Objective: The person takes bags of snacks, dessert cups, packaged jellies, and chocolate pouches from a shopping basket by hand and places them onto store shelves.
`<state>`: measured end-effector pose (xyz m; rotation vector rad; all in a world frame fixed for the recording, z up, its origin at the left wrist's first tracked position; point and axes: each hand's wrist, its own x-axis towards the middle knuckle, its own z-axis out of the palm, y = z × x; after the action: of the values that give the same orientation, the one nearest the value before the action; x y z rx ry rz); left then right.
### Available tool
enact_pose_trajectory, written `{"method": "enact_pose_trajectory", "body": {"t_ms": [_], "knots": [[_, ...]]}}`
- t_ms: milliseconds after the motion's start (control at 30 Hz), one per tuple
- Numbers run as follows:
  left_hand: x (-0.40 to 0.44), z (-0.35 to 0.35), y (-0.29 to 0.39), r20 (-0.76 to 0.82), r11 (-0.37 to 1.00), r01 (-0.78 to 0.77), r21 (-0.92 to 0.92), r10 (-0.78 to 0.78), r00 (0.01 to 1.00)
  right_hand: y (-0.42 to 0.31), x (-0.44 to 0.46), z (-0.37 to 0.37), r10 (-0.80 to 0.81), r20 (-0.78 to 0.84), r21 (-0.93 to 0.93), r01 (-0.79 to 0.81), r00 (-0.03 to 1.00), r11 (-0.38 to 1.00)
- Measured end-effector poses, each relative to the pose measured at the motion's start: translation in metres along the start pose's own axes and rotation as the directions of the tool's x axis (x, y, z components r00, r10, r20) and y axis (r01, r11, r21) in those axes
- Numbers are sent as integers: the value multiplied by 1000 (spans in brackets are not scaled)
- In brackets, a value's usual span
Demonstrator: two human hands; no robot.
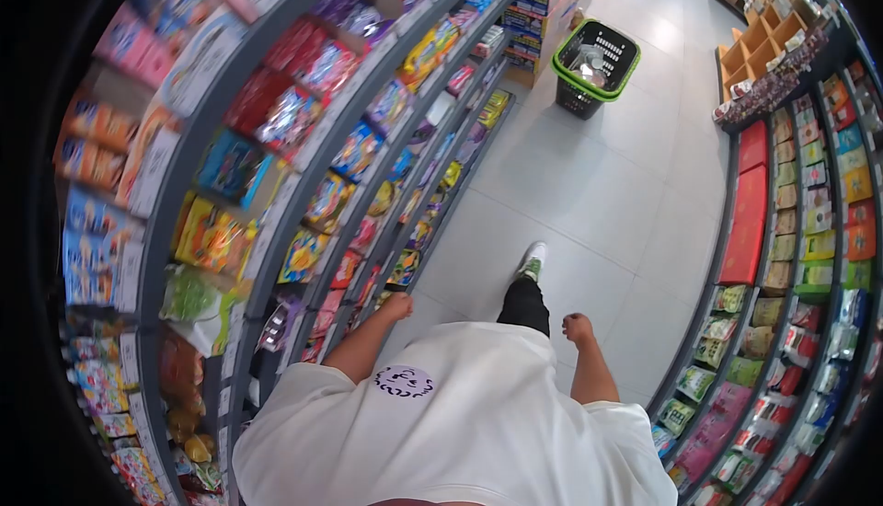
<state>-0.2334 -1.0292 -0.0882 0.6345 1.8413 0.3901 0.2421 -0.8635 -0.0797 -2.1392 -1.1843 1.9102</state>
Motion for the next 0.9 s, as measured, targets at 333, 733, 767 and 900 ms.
{"method": "enact_pose_trajectory", "body": {"t_ms": [333,733,767,900], "knots": [[82,29,149,10,798,-300,523,346,938,-128,134,-192,-67,-27,-304,55,997,951],[178,52,380,-55,982,-111,-153,104,993,-303,145,-190,-284,87,-3,285,955,958],[186,53,385,-45,982,-110,-153,104,994,-296,151,-191,-268,97,-27,271,959,962],[212,54,390,53,991,112,-72,-108,993,-247,176,-224,-15,45,18,15,999,1000]]}}
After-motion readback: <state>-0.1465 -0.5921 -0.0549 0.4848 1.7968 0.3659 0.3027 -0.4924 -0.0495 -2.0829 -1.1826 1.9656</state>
